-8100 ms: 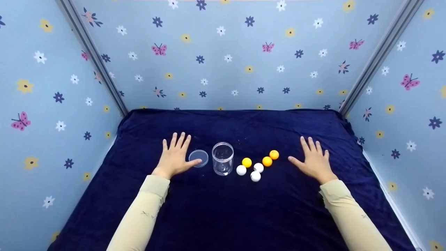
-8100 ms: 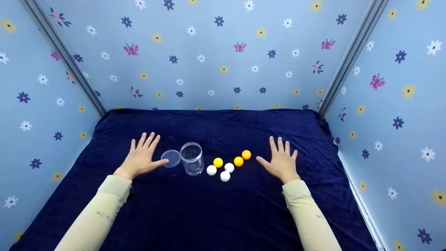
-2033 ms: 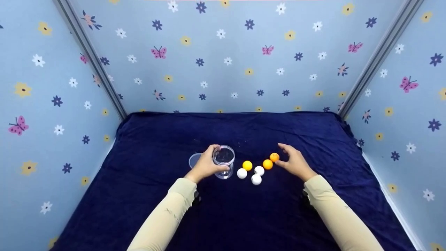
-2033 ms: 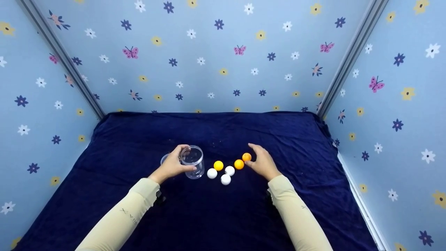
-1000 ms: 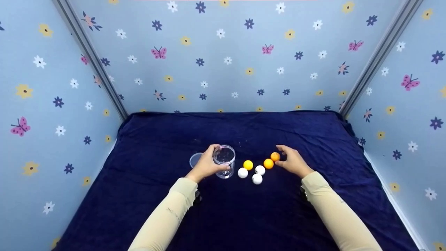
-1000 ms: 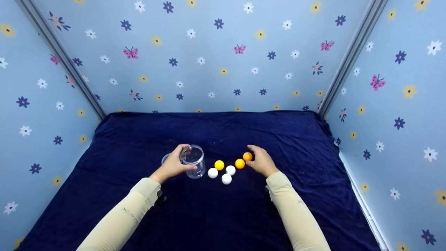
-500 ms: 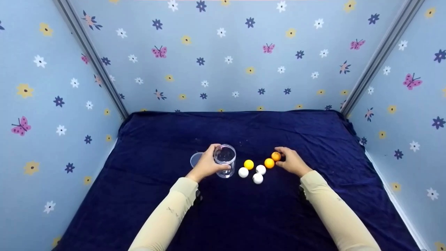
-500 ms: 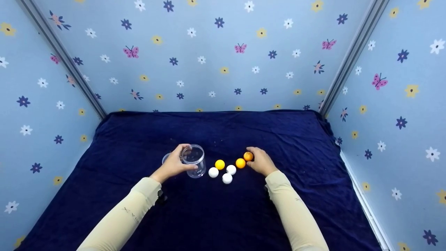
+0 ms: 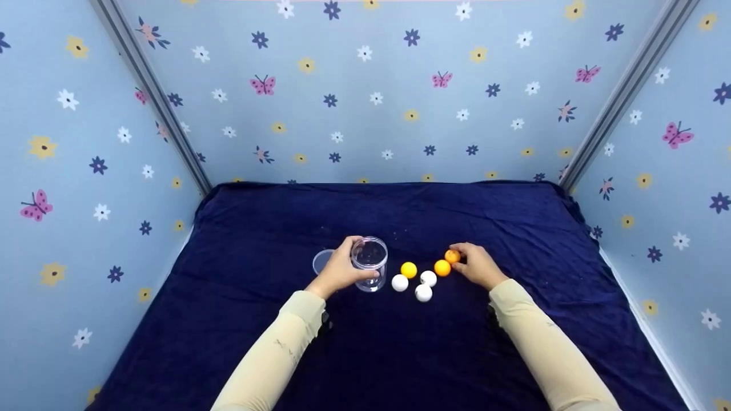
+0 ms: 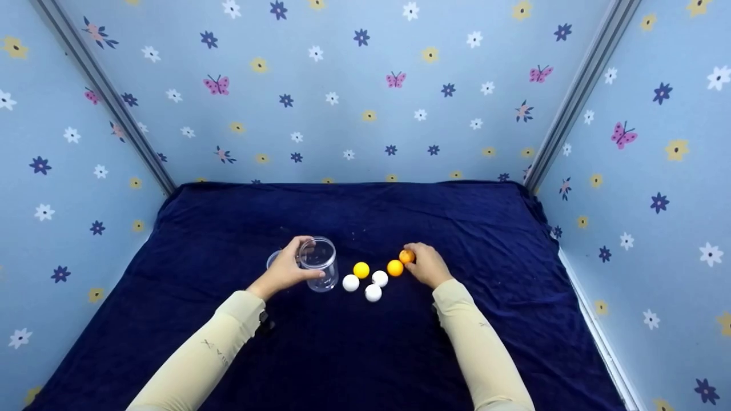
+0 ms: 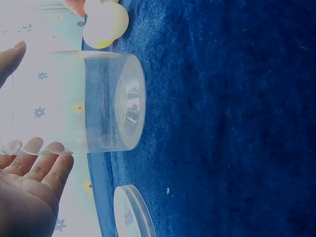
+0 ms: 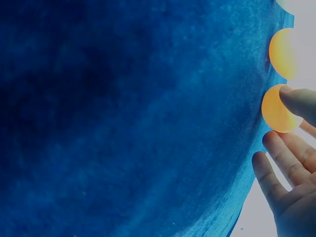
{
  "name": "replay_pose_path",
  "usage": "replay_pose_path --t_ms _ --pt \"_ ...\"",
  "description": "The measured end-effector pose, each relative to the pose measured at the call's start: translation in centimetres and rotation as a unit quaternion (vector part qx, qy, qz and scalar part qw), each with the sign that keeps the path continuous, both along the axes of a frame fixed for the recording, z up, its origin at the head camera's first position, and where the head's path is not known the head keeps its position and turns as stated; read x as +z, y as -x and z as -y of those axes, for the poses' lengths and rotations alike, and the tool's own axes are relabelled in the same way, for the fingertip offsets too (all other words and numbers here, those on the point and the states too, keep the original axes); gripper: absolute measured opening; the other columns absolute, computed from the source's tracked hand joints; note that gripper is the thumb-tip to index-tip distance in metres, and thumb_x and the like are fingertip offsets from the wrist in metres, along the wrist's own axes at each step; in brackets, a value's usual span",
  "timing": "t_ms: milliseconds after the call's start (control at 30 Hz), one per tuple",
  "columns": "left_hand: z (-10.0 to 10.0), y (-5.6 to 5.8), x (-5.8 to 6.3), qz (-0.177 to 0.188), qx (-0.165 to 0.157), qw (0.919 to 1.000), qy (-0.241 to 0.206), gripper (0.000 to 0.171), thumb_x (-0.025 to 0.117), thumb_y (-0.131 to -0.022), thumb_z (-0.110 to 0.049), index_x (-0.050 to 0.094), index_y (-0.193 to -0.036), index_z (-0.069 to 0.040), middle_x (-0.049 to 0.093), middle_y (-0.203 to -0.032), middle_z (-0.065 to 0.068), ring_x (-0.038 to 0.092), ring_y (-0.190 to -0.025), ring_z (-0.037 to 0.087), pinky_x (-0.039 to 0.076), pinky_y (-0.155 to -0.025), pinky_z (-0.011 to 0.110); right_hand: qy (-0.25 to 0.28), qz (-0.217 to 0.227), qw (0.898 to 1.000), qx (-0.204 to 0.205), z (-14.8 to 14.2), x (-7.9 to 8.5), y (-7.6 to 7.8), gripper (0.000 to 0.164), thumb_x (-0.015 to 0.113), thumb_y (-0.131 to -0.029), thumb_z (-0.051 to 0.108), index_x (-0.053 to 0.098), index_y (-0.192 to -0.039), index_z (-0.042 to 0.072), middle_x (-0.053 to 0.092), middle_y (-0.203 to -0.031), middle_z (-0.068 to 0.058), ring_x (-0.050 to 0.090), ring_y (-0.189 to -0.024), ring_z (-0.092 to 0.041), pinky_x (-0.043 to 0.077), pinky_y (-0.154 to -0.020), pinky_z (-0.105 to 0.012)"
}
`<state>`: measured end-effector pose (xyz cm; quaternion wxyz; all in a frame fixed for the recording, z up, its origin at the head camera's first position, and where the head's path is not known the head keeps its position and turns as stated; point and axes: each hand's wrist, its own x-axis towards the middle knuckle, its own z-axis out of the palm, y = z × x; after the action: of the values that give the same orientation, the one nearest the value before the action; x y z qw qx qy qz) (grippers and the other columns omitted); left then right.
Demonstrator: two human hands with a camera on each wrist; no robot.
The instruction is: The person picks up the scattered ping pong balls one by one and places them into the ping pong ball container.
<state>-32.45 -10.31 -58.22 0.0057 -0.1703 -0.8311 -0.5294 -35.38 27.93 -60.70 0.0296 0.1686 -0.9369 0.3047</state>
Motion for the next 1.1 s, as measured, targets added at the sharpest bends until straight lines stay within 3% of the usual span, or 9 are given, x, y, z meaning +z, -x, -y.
replay_pose_path --t_ms 333,833,1100 --pt "0.1 0.2 -0.2 0.002 -0.002 1.0 0.001 0.094 0.101 -0.07 -0.017 0.051 -0.146 0.006 0.063 -0.148 0.03 0.06 -0.141 0.04 0.043 -0.125 0.051 0.006 -0.03 1.0 -0.005 0.1 0.0 0.0 0.038 0.08 -0.093 -0.003 0.071 -0.129 -0.012 0.074 -0.123 -0.032 0.072 -0.109 -0.045 0.057 -0.101 -0.06" --pt "0.2 0.3 -0.1 0.004 0.001 1.0 0.005 0.093 0.102 -0.071 -0.017 0.052 -0.146 0.006 0.062 -0.148 0.031 0.059 -0.141 0.042 0.042 -0.126 0.052 0.025 -0.044 0.999 -0.021 0.2 1.9 -0.4 0.039 0.081 -0.092 -0.004 0.072 -0.13 -0.01 0.075 -0.123 -0.029 0.072 -0.11 -0.043 0.058 -0.1 -0.058" --pt "0.1 0.1 0.0 0.003 -0.001 1.0 0.001 0.093 0.102 -0.071 -0.016 0.051 -0.146 0.006 0.062 -0.149 0.031 0.059 -0.142 0.042 0.042 -0.126 0.052 0.044 -0.072 0.996 -0.009 0.3 2.6 -0.6 0.04 0.083 -0.088 -0.006 0.072 -0.127 -0.012 0.075 -0.119 -0.029 0.072 -0.106 -0.043 0.059 -0.099 -0.058"
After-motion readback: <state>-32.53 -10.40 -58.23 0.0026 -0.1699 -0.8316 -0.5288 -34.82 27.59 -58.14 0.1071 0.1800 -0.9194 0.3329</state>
